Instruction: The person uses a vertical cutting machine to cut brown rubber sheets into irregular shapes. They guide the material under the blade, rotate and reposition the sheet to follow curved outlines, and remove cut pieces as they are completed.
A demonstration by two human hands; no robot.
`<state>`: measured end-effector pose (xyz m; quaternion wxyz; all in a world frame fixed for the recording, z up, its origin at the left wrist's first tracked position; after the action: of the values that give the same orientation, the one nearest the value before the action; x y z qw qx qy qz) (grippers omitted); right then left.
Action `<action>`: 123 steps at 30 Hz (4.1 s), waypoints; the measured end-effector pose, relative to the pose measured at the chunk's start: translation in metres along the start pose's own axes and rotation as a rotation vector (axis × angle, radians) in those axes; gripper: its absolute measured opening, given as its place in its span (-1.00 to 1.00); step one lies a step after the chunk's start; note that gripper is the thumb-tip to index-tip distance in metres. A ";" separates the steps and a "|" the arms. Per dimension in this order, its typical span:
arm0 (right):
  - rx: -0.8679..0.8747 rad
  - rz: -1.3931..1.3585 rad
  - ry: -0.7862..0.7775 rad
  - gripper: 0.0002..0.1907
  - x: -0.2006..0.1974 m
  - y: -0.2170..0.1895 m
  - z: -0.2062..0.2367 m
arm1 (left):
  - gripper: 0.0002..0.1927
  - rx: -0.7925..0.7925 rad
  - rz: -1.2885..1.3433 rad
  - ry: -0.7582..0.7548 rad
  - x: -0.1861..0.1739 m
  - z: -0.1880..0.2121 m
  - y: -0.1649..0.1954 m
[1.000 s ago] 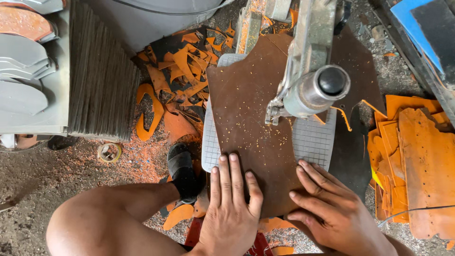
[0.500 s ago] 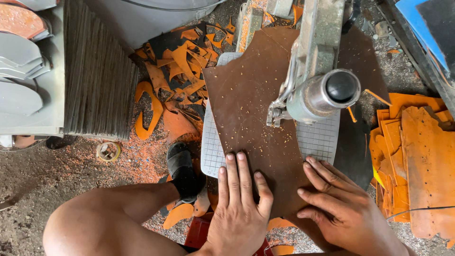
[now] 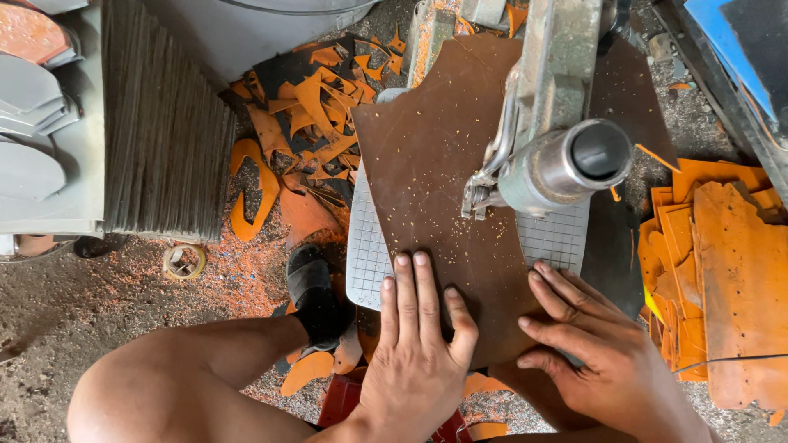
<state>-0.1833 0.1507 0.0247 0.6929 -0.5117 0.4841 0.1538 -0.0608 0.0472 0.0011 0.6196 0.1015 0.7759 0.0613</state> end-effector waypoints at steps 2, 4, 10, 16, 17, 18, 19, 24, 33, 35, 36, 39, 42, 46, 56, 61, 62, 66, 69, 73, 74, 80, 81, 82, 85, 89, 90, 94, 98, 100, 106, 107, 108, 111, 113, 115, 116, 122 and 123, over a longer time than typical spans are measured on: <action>-0.004 -0.008 0.011 -0.62 -0.001 -0.002 -0.001 | -0.55 0.003 0.006 0.021 -0.002 -0.001 -0.002; 0.004 -0.014 0.033 -0.62 -0.002 -0.003 -0.002 | -0.55 0.008 0.001 0.025 -0.005 -0.001 -0.003; -0.009 -0.024 0.067 -0.62 -0.004 -0.007 -0.005 | -0.53 0.030 -0.015 0.014 -0.008 -0.004 -0.006; -0.003 -0.028 0.080 -0.63 -0.005 -0.005 -0.008 | -0.54 0.030 -0.034 0.018 -0.008 -0.007 -0.008; -0.001 -0.027 0.082 -0.63 -0.005 -0.005 -0.008 | -0.53 0.030 -0.035 0.018 -0.008 -0.008 -0.008; 0.004 -0.028 0.088 -0.63 -0.005 -0.004 -0.009 | -0.53 0.031 -0.036 0.017 -0.008 -0.009 -0.009; 0.010 -0.029 0.094 -0.63 -0.006 -0.004 -0.009 | -0.52 0.031 -0.032 0.018 -0.009 -0.010 -0.009; 0.042 -0.016 0.111 -0.63 -0.007 -0.004 -0.012 | -0.50 0.042 -0.050 -0.024 -0.007 -0.013 -0.012; 0.087 -0.023 0.107 -0.64 -0.010 0.000 -0.019 | -0.52 0.039 -0.050 -0.005 -0.006 -0.020 -0.017; 0.100 -0.034 0.107 -0.64 -0.009 0.001 -0.020 | -0.50 0.045 -0.079 -0.032 -0.005 -0.021 -0.019; 0.093 -0.037 0.111 -0.64 -0.009 0.001 -0.020 | -0.49 0.048 -0.093 -0.046 -0.005 -0.022 -0.020; 0.070 -0.048 0.125 -0.63 -0.008 0.001 -0.021 | -0.28 0.051 0.018 -0.037 -0.007 -0.025 -0.025; 0.053 -0.046 0.150 -0.61 -0.007 -0.001 -0.022 | -0.09 0.081 0.007 -0.083 -0.010 -0.026 -0.032; 0.060 -0.015 0.168 -0.61 -0.004 -0.002 -0.022 | 0.01 0.099 -0.011 -0.133 -0.013 -0.032 -0.042; 0.054 0.002 0.225 -0.61 0.002 -0.006 -0.018 | -0.24 -0.069 0.009 0.054 -0.053 -0.003 -0.059; 0.081 0.026 0.244 -0.63 0.010 -0.009 -0.014 | -0.24 -0.021 0.043 0.009 -0.052 -0.001 -0.055; 0.093 0.023 0.244 -0.63 0.011 -0.009 -0.014 | -0.27 -0.024 0.020 -0.008 -0.051 -0.001 -0.055; 0.097 0.024 0.266 -0.62 0.012 -0.013 -0.015 | -0.32 -0.020 0.014 0.018 -0.055 -0.005 -0.060; 0.090 0.041 0.293 -0.60 0.013 -0.018 -0.015 | -0.31 -0.018 0.006 0.013 -0.055 -0.006 -0.065; 0.097 0.025 0.305 -0.60 0.014 -0.019 -0.017 | -0.30 -0.019 -0.003 0.007 -0.053 -0.009 -0.069; 0.100 0.024 0.307 -0.60 0.014 -0.019 -0.017 | -0.31 -0.017 -0.010 0.007 -0.053 -0.010 -0.069; 0.122 0.023 0.301 -0.59 0.013 -0.017 -0.021 | -0.30 -0.005 -0.018 -0.001 -0.055 -0.016 -0.072; 0.126 0.020 0.301 -0.59 0.013 -0.016 -0.021 | -0.31 -0.002 -0.019 -0.006 -0.054 -0.017 -0.073; 0.131 0.018 0.300 -0.60 0.014 -0.015 -0.022 | -0.30 0.002 -0.023 -0.007 -0.054 -0.017 -0.073; 0.139 0.014 0.293 -0.61 0.014 -0.012 -0.023 | -0.27 0.007 -0.027 -0.009 -0.054 -0.019 -0.075; 0.148 0.006 0.293 -0.60 0.014 -0.012 -0.025 | -0.26 0.007 -0.027 -0.008 -0.054 -0.023 -0.077; 0.149 0.001 0.297 -0.60 0.014 -0.012 -0.026 | -0.26 0.006 -0.028 -0.007 -0.054 -0.024 -0.077; 0.145 -0.003 0.306 -0.59 0.011 -0.012 -0.029 | -0.25 0.011 -0.039 -0.020 -0.054 -0.029 -0.079; 0.139 -0.006 0.319 -0.59 0.010 -0.012 -0.033 | -0.26 0.017 -0.047 -0.009 -0.055 -0.032 -0.081; 0.147 0.002 0.316 -0.58 0.010 -0.011 -0.034 | -0.27 0.023 -0.050 -0.008 -0.055 -0.034 -0.082; 0.127 0.020 0.339 -0.59 0.010 -0.014 -0.037 | -0.26 0.062 -0.068 -0.001 -0.057 -0.041 -0.088; 0.125 0.021 0.346 -0.59 0.010 -0.015 -0.038 | -0.25 0.072 -0.070 -0.002 -0.058 -0.042 -0.090; 0.127 0.025 0.347 -0.58 0.010 -0.015 -0.038 | -0.25 0.082 -0.072 -0.004 -0.058 -0.043 -0.091; 0.138 0.030 0.355 -0.58 0.010 -0.016 -0.040 | -0.26 0.091 -0.082 -0.015 -0.057 -0.046 -0.094; 0.149 0.024 0.364 -0.58 0.010 -0.015 -0.041 | -0.27 0.093 -0.093 -0.035 -0.055 -0.049 -0.096; 0.153 0.022 0.371 -0.58 0.009 -0.015 -0.042 | -0.27 0.096 -0.098 -0.042 -0.054 -0.051 -0.097; 0.155 0.021 0.375 -0.58 0.009 -0.016 -0.043 | -0.26 0.097 -0.099 -0.038 -0.054 -0.052 -0.098; 0.177 0.005 0.419 -0.58 0.007 -0.016 -0.047 | -0.27 0.101 -0.092 -0.055 -0.052 -0.057 -0.104; 0.178 0.009 0.424 -0.58 0.007 -0.017 -0.047 | -0.27 0.098 -0.088 -0.061 -0.052 -0.058 -0.105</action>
<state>-0.1919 0.1007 0.0276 0.6173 -0.4675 0.6328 0.0024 -0.1152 -0.0656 0.0403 0.6392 0.0991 0.7626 -0.0071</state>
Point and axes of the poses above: each hand's wrist, its own z-axis away from the middle knuckle, its own x-axis out of the palm, y = z × x, the point moved 8 cm from there along -z, towards the middle knuckle, and after that the axes turned 14 degrees about x, right-handed, at the moved point
